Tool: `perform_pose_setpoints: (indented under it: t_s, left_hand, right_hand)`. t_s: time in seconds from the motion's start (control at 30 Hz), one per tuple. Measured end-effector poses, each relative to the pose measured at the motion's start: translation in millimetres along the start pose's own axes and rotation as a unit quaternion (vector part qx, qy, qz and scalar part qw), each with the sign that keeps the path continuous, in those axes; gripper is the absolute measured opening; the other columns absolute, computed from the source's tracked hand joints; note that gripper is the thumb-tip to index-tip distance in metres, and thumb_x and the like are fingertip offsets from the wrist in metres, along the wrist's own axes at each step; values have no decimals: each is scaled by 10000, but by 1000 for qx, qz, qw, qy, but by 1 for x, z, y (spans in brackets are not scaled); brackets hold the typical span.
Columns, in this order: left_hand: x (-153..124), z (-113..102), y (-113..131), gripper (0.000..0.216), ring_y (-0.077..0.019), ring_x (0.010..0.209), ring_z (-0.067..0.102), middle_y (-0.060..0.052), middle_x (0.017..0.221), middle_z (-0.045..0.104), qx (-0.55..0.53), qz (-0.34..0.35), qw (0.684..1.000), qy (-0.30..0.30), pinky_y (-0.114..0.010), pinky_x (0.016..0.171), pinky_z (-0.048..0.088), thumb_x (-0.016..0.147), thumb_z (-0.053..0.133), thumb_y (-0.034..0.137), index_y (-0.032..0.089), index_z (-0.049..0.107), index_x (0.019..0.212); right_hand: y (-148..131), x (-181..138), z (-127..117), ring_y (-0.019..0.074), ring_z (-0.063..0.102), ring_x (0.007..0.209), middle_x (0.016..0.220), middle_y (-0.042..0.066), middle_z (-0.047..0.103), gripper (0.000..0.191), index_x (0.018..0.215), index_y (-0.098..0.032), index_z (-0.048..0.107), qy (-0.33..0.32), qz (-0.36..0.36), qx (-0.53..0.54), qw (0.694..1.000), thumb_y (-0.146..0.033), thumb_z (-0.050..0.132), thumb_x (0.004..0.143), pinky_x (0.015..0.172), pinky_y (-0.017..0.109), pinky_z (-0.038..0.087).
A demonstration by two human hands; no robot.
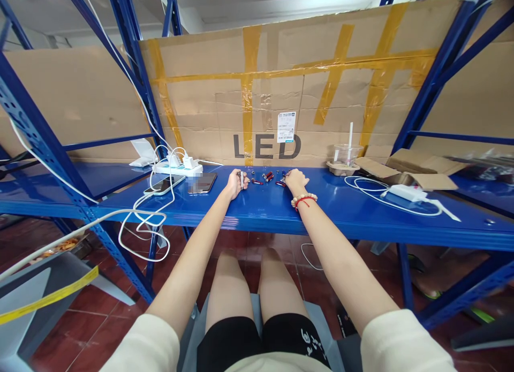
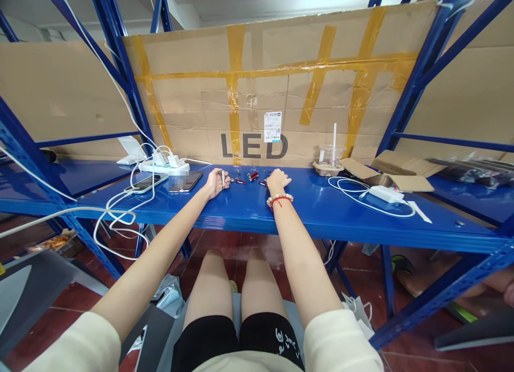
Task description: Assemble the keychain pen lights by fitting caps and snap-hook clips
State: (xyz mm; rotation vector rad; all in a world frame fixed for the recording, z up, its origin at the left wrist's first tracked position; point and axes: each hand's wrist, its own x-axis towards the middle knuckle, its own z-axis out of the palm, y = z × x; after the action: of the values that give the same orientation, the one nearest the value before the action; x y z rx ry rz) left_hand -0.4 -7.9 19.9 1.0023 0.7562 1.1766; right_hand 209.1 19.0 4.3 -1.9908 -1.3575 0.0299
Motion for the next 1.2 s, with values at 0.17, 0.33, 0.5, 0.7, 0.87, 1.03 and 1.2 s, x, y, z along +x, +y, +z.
perform_pose_setpoints:
  t_s: [0.17,0.33,0.5,0.7,0.87,1.03,1.2]
  left_hand:
    - [-3,-4,4,292,-103,323,313,15,396,349,-55,-11,998,12,-205,354,263,834,214,280,197,348,589]
    - [-5,-3,7,285,-100,329,298,15,401,340,-66,-14,997,29,-202,361,250,833,210,275,196,330,587]
    - [-4,-1,5,284,-101,322,303,19,398,347,-22,-15,1000,13,-205,366,257,833,216,256,195,347,589]
    - [0,-2,1,259,-97,314,300,33,377,329,-2,7,1000,12,-201,366,278,822,255,245,193,367,595]
    - [2,-3,0,249,-95,312,304,38,382,332,-9,9,1000,17,-198,363,285,828,270,246,193,372,608]
    - [0,-1,2,255,-91,301,288,44,376,324,-14,-2,1000,21,-196,355,260,838,273,260,194,367,611]
    - [-2,1,3,255,-90,302,287,36,367,327,0,-1,1000,10,-191,350,264,826,258,230,191,370,600]
  right_hand:
    - [-4,-6,-6,262,593,1000,1030,149,649,235,946,-159,693,-22,44,35,998,-119,524,788,841,384,434]
    - [-10,-13,-12,308,495,1121,1158,165,580,273,991,-150,690,31,-34,11,999,-120,470,833,940,473,348]
    - [-20,-20,-14,220,581,1023,1051,83,664,244,996,-183,683,-13,-103,59,993,-173,520,814,884,356,430]
    - [-48,-40,2,147,630,817,948,61,703,221,944,-149,709,-198,-391,118,891,-205,616,752,739,231,479]
    - [-55,-47,4,156,631,876,977,65,698,228,971,-141,701,-270,-364,93,887,-142,584,775,796,243,475]
    - [-42,-41,-10,279,504,1113,1149,117,589,230,991,-200,688,-60,-160,-41,984,-171,574,794,922,437,395]
    - [-30,-28,-12,287,525,1077,1092,171,600,202,956,-151,674,-33,-26,-57,997,-135,581,778,869,432,405]
